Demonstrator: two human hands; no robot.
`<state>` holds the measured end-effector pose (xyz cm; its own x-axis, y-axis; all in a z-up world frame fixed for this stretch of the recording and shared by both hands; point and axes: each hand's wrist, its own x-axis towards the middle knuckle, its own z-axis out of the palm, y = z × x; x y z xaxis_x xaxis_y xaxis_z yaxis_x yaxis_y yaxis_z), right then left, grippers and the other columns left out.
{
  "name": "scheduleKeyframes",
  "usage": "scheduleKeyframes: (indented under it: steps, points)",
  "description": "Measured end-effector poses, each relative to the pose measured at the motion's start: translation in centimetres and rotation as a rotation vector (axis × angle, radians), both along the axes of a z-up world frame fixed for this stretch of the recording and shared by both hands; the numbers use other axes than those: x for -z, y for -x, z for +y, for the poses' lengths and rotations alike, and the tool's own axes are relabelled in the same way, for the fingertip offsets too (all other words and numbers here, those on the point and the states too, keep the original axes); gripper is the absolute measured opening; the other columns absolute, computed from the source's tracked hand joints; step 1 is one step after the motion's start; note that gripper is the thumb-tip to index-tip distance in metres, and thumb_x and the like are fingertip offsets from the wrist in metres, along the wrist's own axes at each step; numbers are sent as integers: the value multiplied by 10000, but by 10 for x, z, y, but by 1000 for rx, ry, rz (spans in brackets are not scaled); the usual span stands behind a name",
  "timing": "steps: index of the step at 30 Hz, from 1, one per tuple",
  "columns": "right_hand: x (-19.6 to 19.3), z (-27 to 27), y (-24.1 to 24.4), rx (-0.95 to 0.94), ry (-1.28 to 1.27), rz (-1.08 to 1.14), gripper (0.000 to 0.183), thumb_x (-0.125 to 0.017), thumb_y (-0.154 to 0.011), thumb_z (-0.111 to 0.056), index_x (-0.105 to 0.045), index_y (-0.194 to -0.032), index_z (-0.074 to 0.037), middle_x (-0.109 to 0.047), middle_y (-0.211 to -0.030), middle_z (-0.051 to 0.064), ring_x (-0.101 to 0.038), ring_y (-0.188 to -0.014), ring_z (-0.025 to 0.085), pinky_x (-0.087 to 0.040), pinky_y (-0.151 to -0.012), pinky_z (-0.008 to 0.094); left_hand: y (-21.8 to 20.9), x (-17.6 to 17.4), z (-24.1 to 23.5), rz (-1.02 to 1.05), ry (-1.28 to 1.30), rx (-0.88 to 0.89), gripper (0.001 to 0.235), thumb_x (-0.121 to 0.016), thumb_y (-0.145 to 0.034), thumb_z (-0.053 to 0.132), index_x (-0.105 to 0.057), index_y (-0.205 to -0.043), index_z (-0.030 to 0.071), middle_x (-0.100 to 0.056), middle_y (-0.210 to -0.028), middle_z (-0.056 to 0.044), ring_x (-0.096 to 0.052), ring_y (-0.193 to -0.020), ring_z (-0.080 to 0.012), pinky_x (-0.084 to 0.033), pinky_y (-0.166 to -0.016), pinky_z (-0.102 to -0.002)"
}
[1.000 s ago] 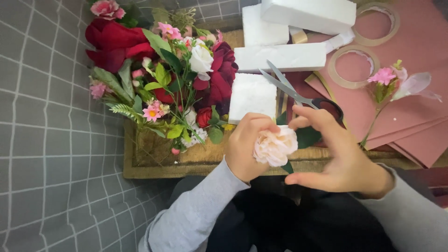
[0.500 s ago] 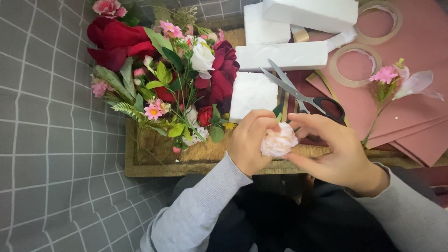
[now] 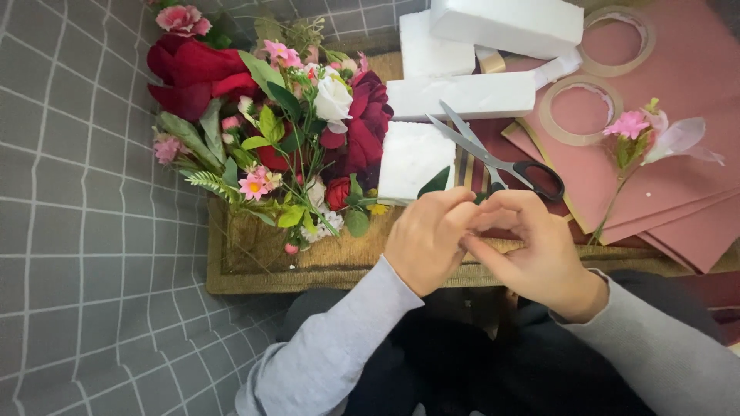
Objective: The person arranges artificial flowers on a wooden tray. They adjust the petals of a white flower, then pick up and place various other flowers, including red roses and pink blossoms, into a bouquet arrangement.
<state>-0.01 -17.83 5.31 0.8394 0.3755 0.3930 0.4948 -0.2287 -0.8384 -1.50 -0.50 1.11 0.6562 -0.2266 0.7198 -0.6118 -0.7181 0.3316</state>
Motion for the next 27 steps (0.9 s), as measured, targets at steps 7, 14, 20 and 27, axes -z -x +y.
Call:
scheduleKeyframes:
  steps: [7,14,20,27]
  points:
    - [-21,9,-1,-89,38,-141,415,-834,-740,30,-620,-1092,-19,-796,-875,74,-801,-826,231,-604,-770,369,-1,-4,2,62,1,-9,471,-573,-872,69,-561,-1343,87,-581,-1036,-78,-636,-878,-280,-562,-774,-376]
    - [-55,0,-1,-32,100,-122,236,-779,-819,-110,-734,-1047,-70,-785,-926,15,-675,-754,143,-551,-617,259,-7,-23,16,196,133,96,150,-663,-930,112,-638,-1078,101,-603,-914,-66,-635,-823,-261,-540,-758,-370]
    - [-44,-16,-12,-30,-44,-78,476,-712,-888,65,-435,-1273,29,-693,-1071,216,-745,-1071,295,-628,-997,370,-9,-52,32,377,506,107,108,-681,-990,207,-696,-986,99,-704,-940,-39,-684,-885,-191,-553,-844,-322]
    - [-22,-14,-9,-116,-39,-47,452,-718,-887,33,-502,-1281,-19,-687,-1136,150,-741,-936,175,-661,-851,243,-21,-32,60,589,1034,-76,380,-586,-983,468,-716,-918,116,-673,-776,-25,-633,-624,-111,-646,-628,-283]
